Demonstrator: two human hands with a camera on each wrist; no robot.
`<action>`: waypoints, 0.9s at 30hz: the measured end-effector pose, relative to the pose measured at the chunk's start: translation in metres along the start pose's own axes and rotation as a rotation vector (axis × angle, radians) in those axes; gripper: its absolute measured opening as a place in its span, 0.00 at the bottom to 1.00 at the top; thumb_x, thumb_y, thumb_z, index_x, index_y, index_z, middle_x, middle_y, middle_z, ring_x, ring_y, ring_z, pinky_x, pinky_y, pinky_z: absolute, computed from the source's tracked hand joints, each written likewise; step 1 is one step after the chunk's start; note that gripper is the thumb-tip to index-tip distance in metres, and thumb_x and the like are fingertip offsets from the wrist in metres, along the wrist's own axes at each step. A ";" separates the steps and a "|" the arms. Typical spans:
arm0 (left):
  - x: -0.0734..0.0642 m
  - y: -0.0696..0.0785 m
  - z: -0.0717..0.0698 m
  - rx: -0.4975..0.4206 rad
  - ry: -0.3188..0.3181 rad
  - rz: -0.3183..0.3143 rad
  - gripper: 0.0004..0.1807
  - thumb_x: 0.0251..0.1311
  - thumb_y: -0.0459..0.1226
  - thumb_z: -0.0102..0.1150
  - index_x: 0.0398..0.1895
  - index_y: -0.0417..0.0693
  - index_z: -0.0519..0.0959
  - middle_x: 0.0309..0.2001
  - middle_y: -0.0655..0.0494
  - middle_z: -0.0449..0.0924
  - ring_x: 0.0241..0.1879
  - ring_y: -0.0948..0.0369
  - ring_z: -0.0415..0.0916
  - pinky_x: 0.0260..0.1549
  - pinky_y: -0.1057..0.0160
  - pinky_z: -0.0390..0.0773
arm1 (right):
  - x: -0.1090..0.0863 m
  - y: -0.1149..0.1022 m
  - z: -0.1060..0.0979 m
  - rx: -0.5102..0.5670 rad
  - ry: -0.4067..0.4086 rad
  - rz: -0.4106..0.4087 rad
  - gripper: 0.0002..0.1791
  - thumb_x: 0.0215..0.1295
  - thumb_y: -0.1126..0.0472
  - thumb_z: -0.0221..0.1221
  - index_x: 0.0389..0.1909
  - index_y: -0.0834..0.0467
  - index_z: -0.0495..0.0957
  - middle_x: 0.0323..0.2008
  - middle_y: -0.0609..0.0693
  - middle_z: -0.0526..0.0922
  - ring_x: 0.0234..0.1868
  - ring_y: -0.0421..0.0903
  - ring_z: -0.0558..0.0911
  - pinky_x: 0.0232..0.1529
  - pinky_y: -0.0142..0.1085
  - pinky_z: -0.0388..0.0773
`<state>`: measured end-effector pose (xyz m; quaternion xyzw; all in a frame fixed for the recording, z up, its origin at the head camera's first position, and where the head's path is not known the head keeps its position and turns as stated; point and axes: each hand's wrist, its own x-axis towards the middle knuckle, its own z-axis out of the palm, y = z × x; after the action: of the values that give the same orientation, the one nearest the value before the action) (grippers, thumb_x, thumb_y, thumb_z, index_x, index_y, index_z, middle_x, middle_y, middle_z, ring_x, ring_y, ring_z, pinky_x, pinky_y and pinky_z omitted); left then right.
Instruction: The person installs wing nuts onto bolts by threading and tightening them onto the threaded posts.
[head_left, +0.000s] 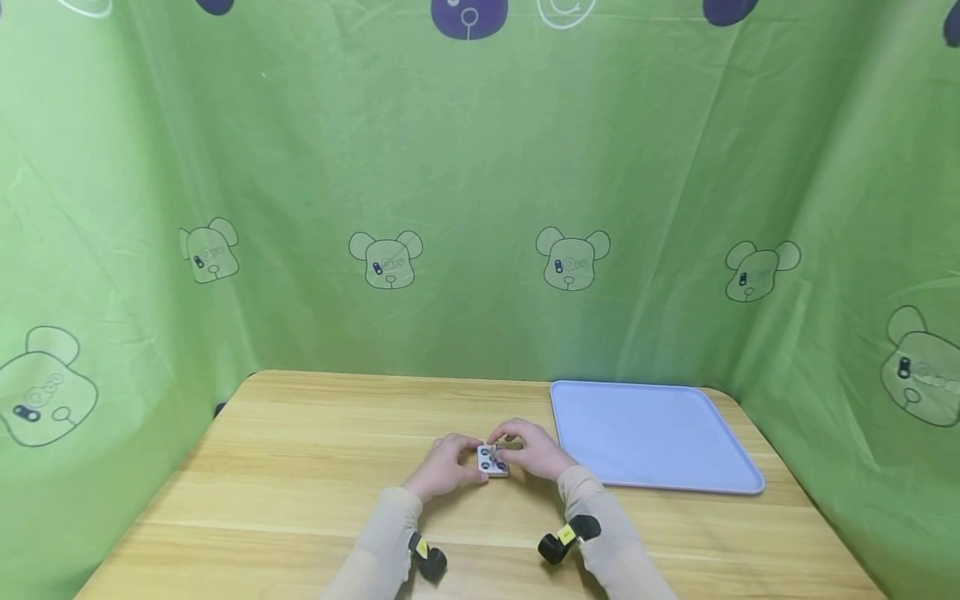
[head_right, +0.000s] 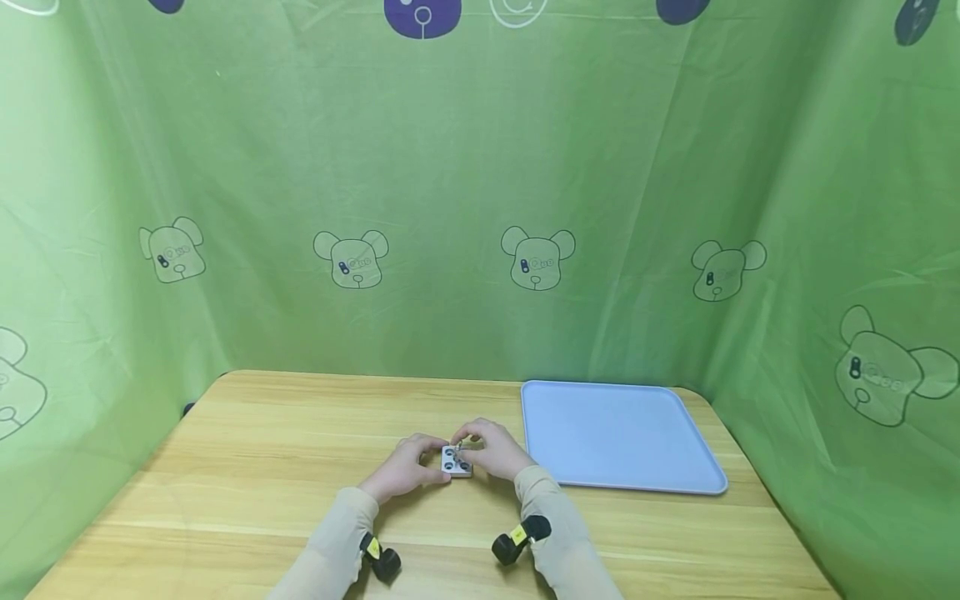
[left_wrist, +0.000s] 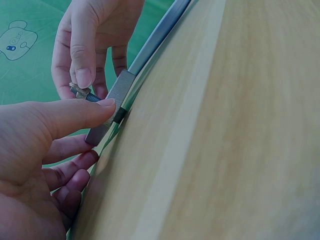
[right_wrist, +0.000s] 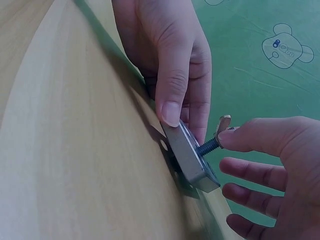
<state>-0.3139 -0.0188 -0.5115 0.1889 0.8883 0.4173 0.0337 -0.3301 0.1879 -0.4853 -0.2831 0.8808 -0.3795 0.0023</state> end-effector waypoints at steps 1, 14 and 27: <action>0.000 0.000 0.000 0.001 0.000 0.001 0.31 0.46 0.44 0.72 0.57 0.44 0.78 0.56 0.45 0.78 0.55 0.49 0.69 0.58 0.43 0.71 | 0.000 0.000 0.000 -0.004 0.002 -0.001 0.09 0.59 0.62 0.63 0.41 0.54 0.82 0.45 0.52 0.84 0.49 0.54 0.79 0.54 0.53 0.75; 0.001 -0.001 0.001 0.012 0.001 0.009 0.32 0.46 0.44 0.73 0.57 0.44 0.78 0.56 0.45 0.78 0.55 0.48 0.70 0.58 0.43 0.70 | 0.001 -0.001 0.005 -0.034 0.033 0.060 0.07 0.56 0.59 0.66 0.32 0.55 0.79 0.39 0.50 0.83 0.46 0.51 0.79 0.54 0.51 0.76; 0.000 0.000 0.001 0.001 -0.005 -0.006 0.32 0.47 0.44 0.72 0.57 0.43 0.77 0.57 0.45 0.77 0.57 0.48 0.69 0.60 0.42 0.69 | -0.001 0.001 -0.005 0.023 0.019 0.094 0.11 0.59 0.53 0.64 0.40 0.52 0.79 0.46 0.50 0.83 0.50 0.52 0.79 0.53 0.53 0.75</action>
<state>-0.3135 -0.0184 -0.5121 0.1875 0.8890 0.4161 0.0370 -0.3311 0.1920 -0.4826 -0.2376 0.8888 -0.3916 0.0150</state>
